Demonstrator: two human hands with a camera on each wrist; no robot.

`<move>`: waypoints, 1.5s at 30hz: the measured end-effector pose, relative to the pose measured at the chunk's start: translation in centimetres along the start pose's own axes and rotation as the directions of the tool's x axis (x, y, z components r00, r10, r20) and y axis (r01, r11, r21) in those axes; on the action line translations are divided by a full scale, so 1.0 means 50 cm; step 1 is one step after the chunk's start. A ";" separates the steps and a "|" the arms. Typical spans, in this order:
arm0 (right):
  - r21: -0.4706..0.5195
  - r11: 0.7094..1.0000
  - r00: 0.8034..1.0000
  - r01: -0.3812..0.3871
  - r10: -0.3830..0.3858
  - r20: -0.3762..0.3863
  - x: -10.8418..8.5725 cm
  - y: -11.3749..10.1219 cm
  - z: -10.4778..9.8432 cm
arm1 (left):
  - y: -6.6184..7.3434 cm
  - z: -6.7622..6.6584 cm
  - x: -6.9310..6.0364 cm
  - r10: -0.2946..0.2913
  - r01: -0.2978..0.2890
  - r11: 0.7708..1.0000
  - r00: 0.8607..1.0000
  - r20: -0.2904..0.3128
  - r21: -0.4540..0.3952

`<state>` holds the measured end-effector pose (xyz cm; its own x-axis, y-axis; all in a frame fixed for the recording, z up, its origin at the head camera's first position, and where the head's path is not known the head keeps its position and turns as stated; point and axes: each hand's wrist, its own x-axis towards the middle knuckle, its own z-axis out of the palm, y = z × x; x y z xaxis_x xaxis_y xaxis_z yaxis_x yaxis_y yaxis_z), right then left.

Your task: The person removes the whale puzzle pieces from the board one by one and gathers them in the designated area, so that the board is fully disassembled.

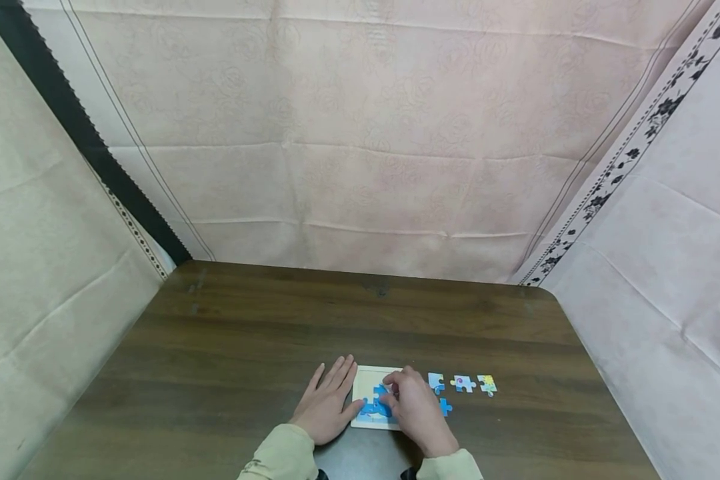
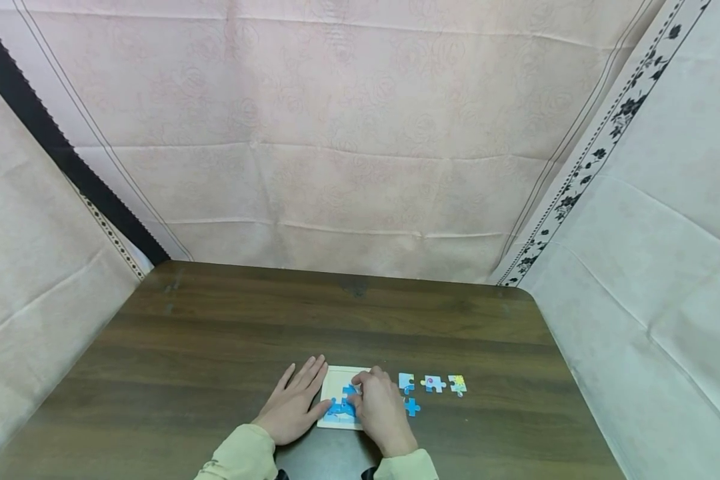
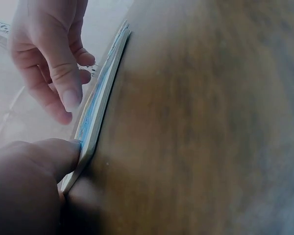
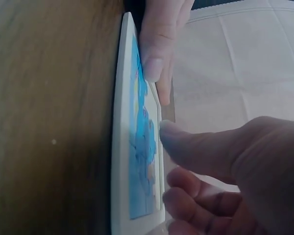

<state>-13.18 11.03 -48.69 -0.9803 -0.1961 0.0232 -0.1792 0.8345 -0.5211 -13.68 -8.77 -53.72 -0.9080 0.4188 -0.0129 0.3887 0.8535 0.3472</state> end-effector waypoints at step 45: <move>0.020 0.997 0.988 -0.079 0.076 0.138 0.011 -0.007 0.008 | 0.000 0.003 -0.003 0.014 -0.014 1.000 1.000 -0.022 -0.006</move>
<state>-13.62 10.42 -48.85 -0.9702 -0.2017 -0.1341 -0.0996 0.8369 -0.5382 -13.53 -8.77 -53.85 -0.9058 0.4236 0.0122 0.4003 0.8457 0.3529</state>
